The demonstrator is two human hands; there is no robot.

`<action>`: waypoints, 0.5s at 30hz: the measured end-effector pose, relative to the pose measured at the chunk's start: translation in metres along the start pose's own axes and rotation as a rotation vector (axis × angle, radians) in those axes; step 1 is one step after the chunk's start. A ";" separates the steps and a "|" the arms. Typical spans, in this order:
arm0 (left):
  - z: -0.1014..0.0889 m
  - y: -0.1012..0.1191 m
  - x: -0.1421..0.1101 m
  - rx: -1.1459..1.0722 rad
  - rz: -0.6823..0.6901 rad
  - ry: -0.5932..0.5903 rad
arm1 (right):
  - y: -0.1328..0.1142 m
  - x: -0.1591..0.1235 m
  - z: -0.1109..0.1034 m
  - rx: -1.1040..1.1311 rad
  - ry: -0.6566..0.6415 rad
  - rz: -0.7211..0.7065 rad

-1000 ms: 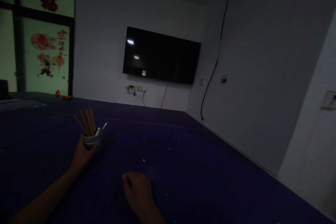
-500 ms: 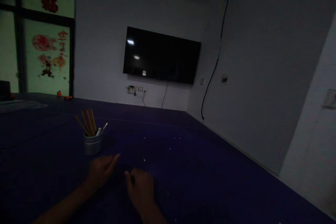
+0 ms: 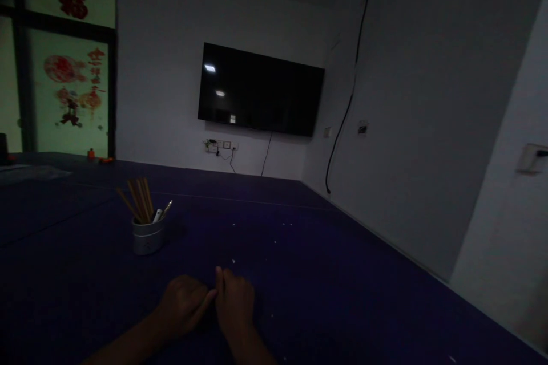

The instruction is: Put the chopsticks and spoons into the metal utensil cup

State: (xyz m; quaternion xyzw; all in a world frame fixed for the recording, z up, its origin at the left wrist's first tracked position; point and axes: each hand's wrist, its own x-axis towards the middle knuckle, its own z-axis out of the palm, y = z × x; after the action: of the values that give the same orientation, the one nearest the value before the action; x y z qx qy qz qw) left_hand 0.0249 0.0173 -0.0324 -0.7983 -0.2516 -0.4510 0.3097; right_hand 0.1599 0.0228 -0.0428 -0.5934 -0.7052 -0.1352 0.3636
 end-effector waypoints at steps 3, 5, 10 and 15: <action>-0.009 -0.026 0.008 -0.010 -0.131 0.062 | 0.001 -0.001 0.000 0.041 -0.011 -0.007; -0.023 -0.059 0.016 0.060 -0.317 0.197 | 0.002 -0.001 0.002 0.066 -0.008 0.018; -0.060 -0.154 0.030 0.295 -1.095 0.578 | 0.004 0.000 0.014 0.116 -0.009 0.063; -0.055 -0.197 0.020 -0.108 -1.551 0.412 | 0.001 -0.001 0.015 0.121 0.007 0.040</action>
State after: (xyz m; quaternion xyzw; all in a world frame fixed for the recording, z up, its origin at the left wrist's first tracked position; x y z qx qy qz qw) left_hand -0.1315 0.1143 0.0603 -0.3106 -0.6501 -0.6875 -0.0905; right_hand 0.1554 0.0317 -0.0537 -0.5839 -0.6987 -0.0872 0.4041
